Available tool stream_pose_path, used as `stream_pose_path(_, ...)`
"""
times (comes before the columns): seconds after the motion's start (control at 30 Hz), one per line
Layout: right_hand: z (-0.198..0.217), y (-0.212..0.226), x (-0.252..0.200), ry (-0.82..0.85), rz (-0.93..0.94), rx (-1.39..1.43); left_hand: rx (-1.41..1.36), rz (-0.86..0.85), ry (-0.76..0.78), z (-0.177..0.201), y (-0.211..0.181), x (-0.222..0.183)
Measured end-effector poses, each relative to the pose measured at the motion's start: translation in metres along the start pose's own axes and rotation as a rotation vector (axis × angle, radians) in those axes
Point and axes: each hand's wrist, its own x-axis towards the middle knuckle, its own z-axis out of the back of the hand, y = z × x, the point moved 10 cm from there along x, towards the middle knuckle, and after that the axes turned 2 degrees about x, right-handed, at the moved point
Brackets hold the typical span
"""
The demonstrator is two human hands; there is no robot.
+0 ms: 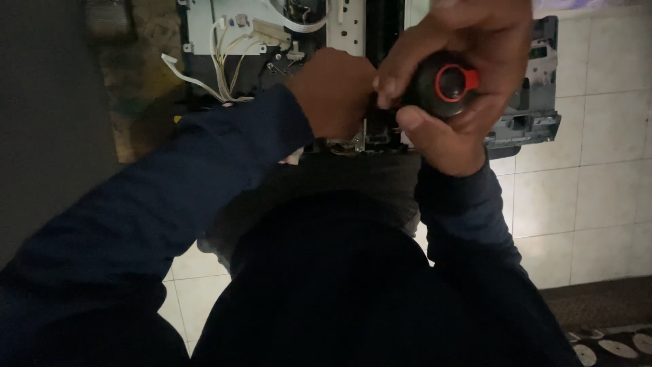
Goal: Disassembling a printer by disconnecting internal wiring and removing screws with a screwdriver
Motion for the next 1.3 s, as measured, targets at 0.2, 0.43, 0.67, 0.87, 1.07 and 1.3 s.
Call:
stream_pose_path(0.2,0.010,0.010,0.005,0.099,0.124,0.075,0.025,-0.006,0.137,0.006,-0.006,-0.001)
stream_pose_path(0.43,0.059,0.033,-0.032,-0.256,0.101,-0.046,-0.080,-0.010,0.150,0.010,0.000,-0.007)
stream_pose_path(0.67,0.089,0.045,-0.069,-0.287,-0.042,-0.166,-0.297,0.060,-0.092,0.124,0.057,-0.075)
stream_pose_path(0.87,0.095,0.038,-0.082,-0.438,-0.109,-0.137,-0.295,0.112,-0.092,0.086,0.116,-0.115)
stream_pose_path(1.07,0.076,0.041,-0.068,-0.336,-0.024,-0.213,0.040,0.175,-0.044,0.045,0.120,-0.104)
stream_pose_path(1.3,0.084,0.040,-0.074,-0.311,-0.077,-0.165,0.220,0.141,0.049,0.028,0.115,-0.088)
